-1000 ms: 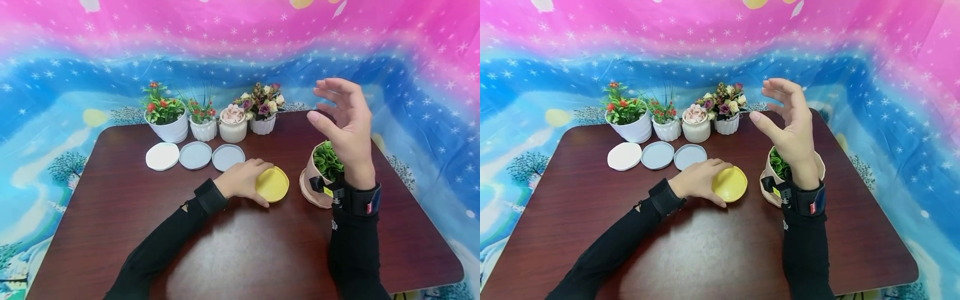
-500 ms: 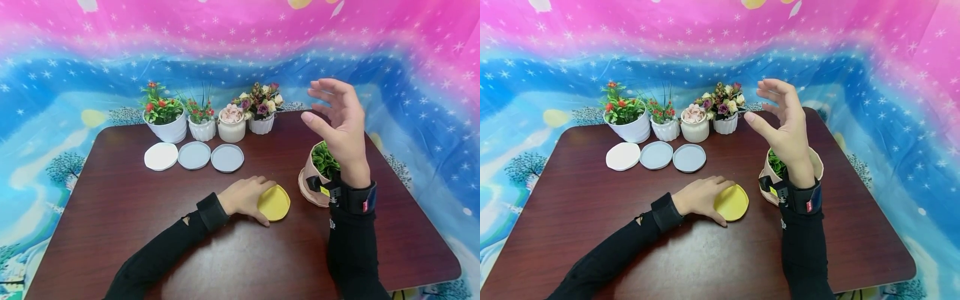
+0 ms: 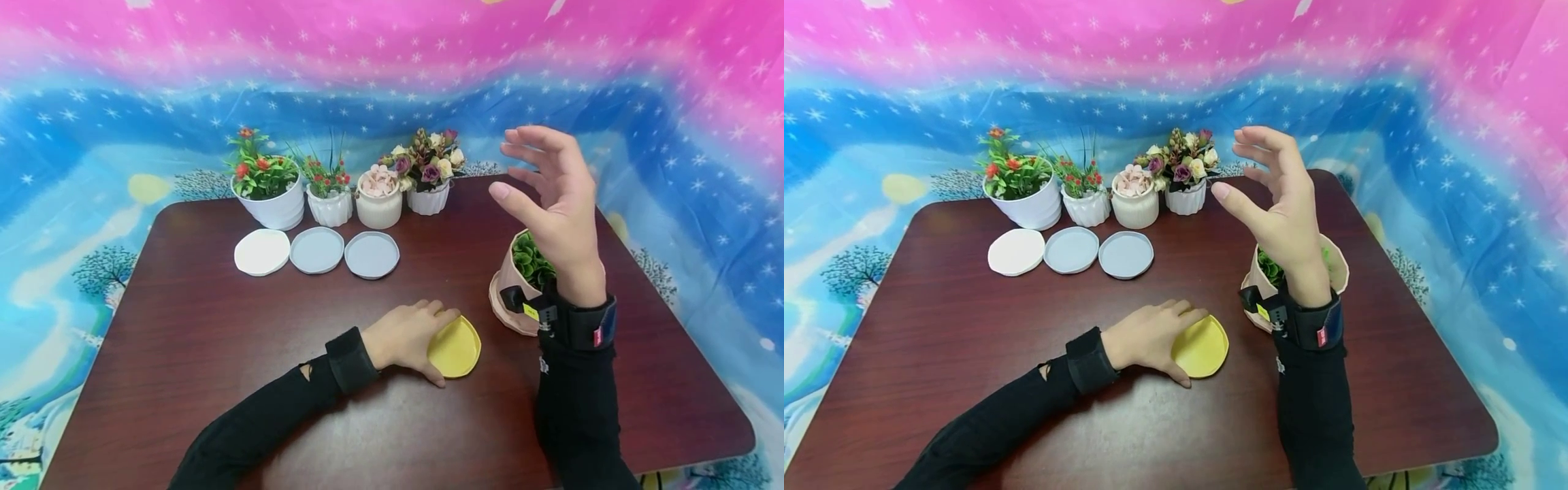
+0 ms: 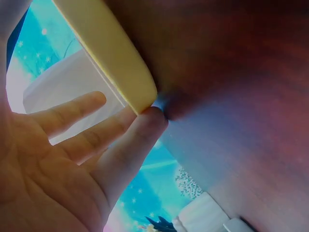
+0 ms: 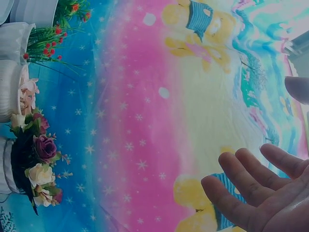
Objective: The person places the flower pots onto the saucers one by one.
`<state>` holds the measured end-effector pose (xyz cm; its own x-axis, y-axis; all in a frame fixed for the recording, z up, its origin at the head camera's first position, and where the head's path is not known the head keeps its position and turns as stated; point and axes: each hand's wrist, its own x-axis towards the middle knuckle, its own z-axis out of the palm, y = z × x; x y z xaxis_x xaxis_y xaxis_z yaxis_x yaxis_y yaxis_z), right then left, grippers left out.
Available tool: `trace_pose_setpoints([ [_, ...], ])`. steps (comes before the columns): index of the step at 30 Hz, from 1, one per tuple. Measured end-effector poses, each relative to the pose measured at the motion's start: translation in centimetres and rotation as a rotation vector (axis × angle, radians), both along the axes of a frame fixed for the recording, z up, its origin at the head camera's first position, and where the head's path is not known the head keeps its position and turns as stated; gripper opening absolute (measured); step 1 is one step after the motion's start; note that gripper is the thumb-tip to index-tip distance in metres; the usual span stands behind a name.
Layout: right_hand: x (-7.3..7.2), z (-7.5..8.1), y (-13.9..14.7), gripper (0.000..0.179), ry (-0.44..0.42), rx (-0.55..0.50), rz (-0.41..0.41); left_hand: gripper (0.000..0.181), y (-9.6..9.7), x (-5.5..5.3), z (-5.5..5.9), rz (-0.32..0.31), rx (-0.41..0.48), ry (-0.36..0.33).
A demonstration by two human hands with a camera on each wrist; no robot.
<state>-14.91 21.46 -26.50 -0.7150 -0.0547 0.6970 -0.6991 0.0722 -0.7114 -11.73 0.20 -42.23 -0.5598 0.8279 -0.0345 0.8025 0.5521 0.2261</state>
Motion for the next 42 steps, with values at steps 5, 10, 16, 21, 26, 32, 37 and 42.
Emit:
trace_pose_setpoints([
  [5,0.1,0.3,-0.2,0.056,-0.011,-0.007,-0.012,0.117,0.2,0.6,0.1,0.012,-0.003,0.032],
  [10,-0.1,0.1,-0.2,0.053,-0.007,0.016,-0.021,0.137,0.1,0.7,0.2,0.033,-0.048,0.006],
  [16,-1.7,-1.4,-1.5,0.050,-0.116,0.090,-0.093,0.141,-0.7,0.0,0.2,0.065,-0.103,-0.125],
  [21,-5.7,-3.0,-3.1,0.052,-0.316,0.193,-0.237,0.137,-0.9,-0.8,0.0,0.045,-0.106,-0.174],
  [26,-10.5,-4.3,-3.6,0.032,-0.496,0.428,-0.393,0.133,-1.2,-1.1,0.1,0.040,-0.089,-0.198],
  [32,-13.5,-5.8,-5.4,0.040,-0.852,0.752,-0.353,0.126,-1.7,-1.1,0.1,0.041,-0.093,-0.201],
  [37,-14.7,-6.9,-6.5,0.061,-1.053,0.829,-0.307,0.123,-2.0,-1.2,0.2,0.041,-0.079,-0.210],
  [42,-15.9,-9.4,-6.5,0.117,-1.099,0.788,-0.338,0.117,-2.0,-1.2,0.2,0.037,-0.071,-0.202],
])
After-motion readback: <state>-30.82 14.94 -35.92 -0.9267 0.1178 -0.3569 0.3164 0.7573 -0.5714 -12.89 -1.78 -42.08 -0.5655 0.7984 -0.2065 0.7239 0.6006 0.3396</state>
